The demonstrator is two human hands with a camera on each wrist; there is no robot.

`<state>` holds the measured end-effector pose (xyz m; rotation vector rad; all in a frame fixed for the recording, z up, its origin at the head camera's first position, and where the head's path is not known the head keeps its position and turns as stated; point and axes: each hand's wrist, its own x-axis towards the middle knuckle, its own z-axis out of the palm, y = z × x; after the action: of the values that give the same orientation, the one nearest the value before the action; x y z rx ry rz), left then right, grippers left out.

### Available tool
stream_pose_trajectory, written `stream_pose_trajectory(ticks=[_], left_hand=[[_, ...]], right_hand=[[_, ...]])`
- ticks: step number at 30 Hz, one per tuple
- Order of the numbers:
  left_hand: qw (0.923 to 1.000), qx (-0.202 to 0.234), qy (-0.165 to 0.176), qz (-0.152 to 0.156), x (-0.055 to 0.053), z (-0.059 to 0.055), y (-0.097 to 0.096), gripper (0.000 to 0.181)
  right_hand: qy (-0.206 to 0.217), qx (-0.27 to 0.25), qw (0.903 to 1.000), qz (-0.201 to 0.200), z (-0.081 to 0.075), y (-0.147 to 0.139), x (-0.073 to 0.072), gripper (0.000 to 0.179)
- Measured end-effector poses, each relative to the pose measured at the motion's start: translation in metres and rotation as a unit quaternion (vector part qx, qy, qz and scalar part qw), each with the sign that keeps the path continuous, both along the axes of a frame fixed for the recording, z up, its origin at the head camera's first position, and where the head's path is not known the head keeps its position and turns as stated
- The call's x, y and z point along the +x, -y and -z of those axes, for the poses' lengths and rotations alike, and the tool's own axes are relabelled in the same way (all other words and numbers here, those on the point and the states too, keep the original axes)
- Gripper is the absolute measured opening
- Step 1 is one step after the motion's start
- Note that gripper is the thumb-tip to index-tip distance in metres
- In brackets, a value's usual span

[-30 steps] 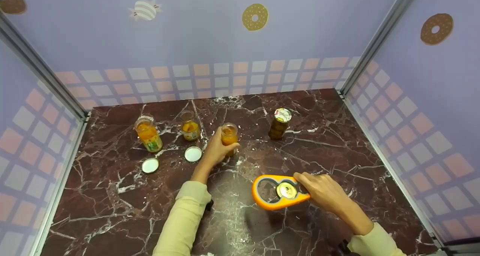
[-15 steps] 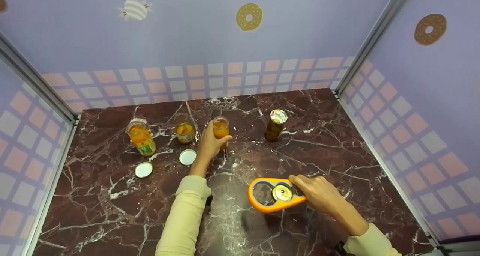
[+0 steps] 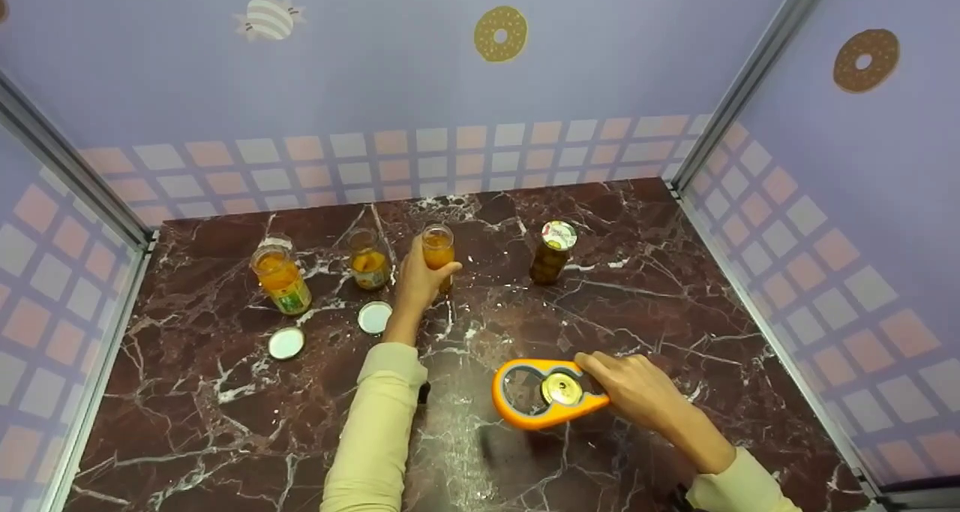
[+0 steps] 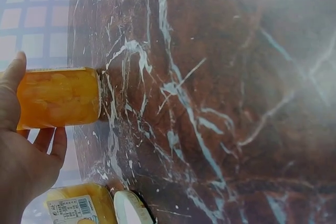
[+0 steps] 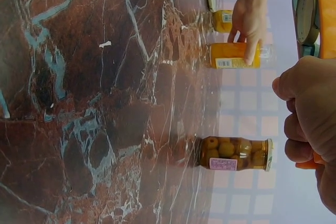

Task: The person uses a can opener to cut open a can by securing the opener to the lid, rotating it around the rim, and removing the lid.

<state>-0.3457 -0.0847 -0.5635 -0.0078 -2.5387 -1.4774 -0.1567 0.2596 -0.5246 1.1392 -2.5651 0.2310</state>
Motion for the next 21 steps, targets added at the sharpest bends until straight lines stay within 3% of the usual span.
stream_pose_trajectory(ticks=[12, 21], left_hand=[[0.9997, -0.003, 0.012, -0.023, -0.010, -0.002, -0.009, 0.084], [0.9979, 0.007, 0.008, -0.063, -0.014, 0.003, -0.016, 0.081]], right_hand=[[0.001, 0.001, 1.0000, 0.010, -0.003, 0.001, 0.002, 0.058], [-0.007, -0.002, 1.0000, -0.002, -0.004, 0.002, 0.003, 0.057]])
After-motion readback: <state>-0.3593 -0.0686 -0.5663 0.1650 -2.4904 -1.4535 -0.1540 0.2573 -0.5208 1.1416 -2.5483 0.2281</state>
